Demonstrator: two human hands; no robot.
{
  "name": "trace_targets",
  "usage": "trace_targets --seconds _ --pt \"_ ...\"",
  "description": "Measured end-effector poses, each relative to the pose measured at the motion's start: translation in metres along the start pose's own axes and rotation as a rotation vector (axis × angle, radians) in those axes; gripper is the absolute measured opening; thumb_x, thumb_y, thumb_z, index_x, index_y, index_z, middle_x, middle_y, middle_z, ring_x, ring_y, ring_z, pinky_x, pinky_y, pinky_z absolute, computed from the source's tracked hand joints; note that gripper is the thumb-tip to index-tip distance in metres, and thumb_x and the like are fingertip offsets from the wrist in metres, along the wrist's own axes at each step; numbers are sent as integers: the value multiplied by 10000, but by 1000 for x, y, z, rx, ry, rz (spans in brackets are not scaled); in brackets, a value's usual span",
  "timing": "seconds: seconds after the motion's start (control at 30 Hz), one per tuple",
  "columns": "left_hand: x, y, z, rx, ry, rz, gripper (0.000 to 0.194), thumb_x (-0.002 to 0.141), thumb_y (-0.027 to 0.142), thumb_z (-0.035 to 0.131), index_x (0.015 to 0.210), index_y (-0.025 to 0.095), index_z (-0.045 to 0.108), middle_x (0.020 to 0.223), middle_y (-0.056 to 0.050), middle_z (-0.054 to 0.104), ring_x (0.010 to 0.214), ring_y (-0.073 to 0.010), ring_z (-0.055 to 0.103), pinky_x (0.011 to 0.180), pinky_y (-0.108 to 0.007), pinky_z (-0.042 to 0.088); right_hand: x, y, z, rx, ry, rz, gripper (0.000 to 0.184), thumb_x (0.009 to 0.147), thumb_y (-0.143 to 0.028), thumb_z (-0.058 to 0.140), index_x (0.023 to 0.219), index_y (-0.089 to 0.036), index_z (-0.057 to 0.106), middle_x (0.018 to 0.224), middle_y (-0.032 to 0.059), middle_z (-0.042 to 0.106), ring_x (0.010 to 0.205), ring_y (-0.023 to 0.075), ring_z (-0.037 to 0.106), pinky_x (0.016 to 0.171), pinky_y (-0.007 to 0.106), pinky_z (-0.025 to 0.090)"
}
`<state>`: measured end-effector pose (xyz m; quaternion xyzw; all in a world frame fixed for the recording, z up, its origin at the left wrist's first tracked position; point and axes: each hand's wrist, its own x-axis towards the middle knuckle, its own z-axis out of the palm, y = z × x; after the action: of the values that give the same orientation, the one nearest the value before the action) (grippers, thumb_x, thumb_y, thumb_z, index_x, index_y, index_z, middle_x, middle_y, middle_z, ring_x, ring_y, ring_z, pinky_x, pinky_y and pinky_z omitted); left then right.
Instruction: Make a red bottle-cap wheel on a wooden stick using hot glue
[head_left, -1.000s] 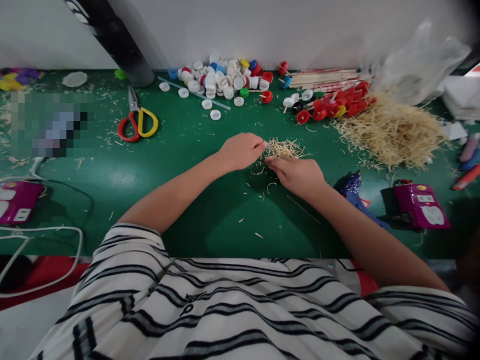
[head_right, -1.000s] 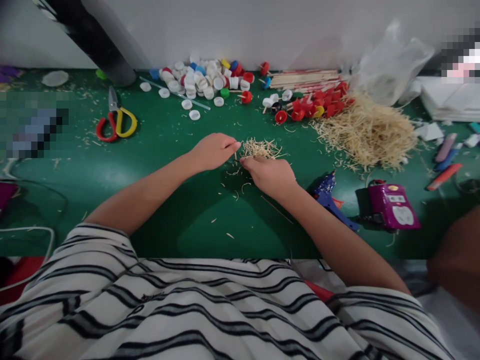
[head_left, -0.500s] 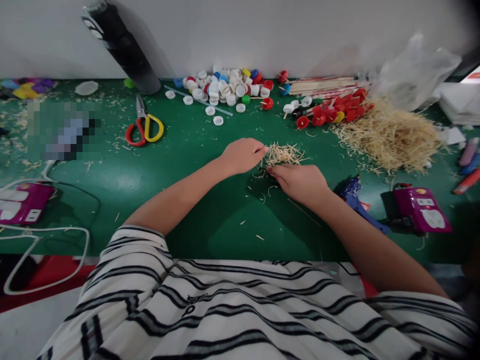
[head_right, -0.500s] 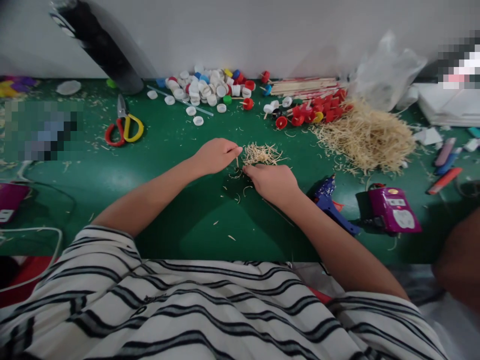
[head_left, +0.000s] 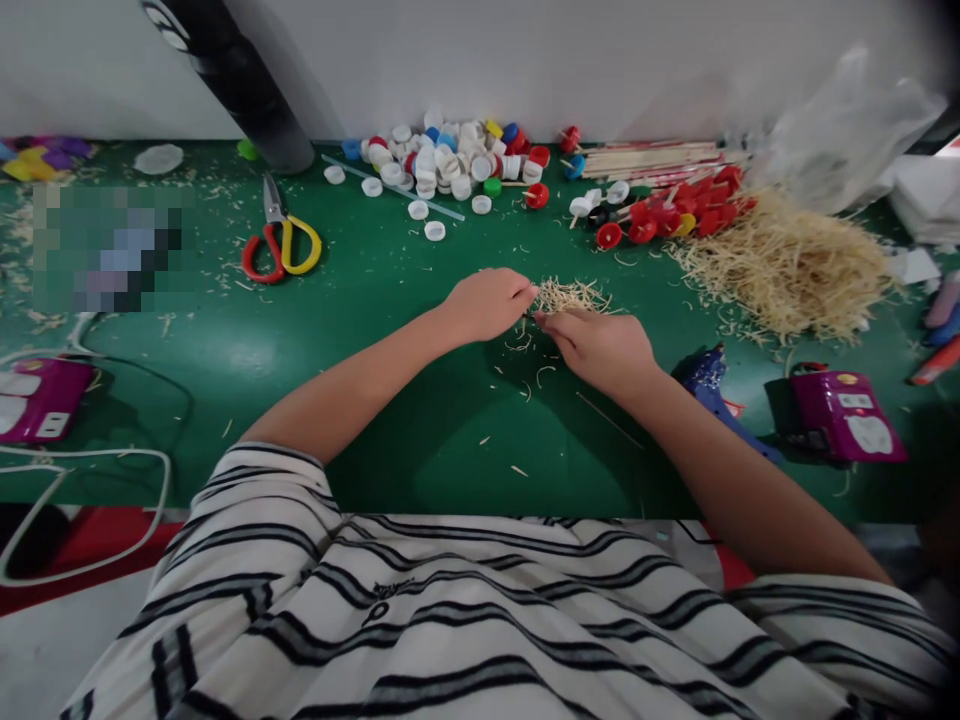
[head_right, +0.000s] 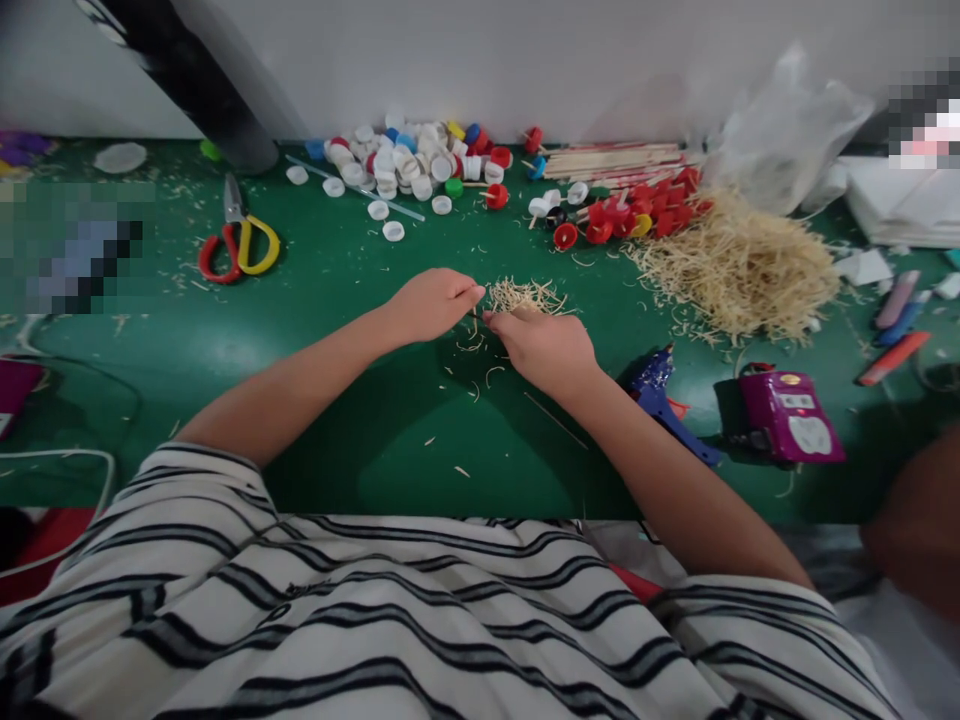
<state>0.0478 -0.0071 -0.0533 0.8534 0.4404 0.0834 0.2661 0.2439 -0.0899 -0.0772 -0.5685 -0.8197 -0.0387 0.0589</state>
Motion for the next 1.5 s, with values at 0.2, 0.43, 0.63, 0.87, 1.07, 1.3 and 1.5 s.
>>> trace_targets --seconds 0.2,0.43,0.63,0.87,1.07,1.3,1.5 --pt "-3 3 1 9 -4 4 449 1052 325 395 624 218 313 593 -7 407 561 -148 317 622 -370 213 -6 2 4 -51 -80 -35 391 1069 -307 418 1230 -289 773 1108 16 822 768 178 666 548 330 159" --pt "-1 0 0 66 -32 8 428 1056 336 371 646 213 348 631 -15 459 577 -147 348 619 -353 232 -4 1 -2 -51 -107 -8 426 1085 -333 384 1314 -320 743 1184 15 817 862 197 701 566 323 176" --pt "-6 10 1 171 -21 57 404 1062 365 359 697 210 435 679 -33 504 623 -166 382 617 -350 234 -4 1 -14 -44 -160 0 387 1055 -323 412 1177 -292 777 1109 23 823 851 208 698 569 320 191" --pt "-6 21 9 213 -82 128 365 1078 345 330 864 200 588 820 -68 617 734 -198 500 638 -353 249 -4 7 -26 -79 -247 31 365 1026 -343 435 1066 -269 790 961 50 819 807 219 693 566 314 199" --pt "2 11 6 90 -67 144 362 1067 343 342 762 207 481 749 -55 534 678 -180 431 635 -360 263 -6 22 -22 3 -209 13 343 1008 -363 480 1134 -328 797 1108 0 841 884 210 732 578 292 273" --pt "3 5 2 25 -86 120 391 1066 339 359 693 224 349 712 -39 499 632 -169 384 636 -365 261 -8 23 -11 18 -47 5 366 1038 -351 461 1141 -339 812 1205 -24 829 971 199 753 586 295 300" --pt "5 3 4 13 -80 125 401 1066 335 368 682 222 345 701 -28 482 623 -159 369 629 -366 246 -9 18 -11 46 -33 -12 377 1051 -373 453 1171 -341 809 1153 -21 836 917 189 734 594 294 305"
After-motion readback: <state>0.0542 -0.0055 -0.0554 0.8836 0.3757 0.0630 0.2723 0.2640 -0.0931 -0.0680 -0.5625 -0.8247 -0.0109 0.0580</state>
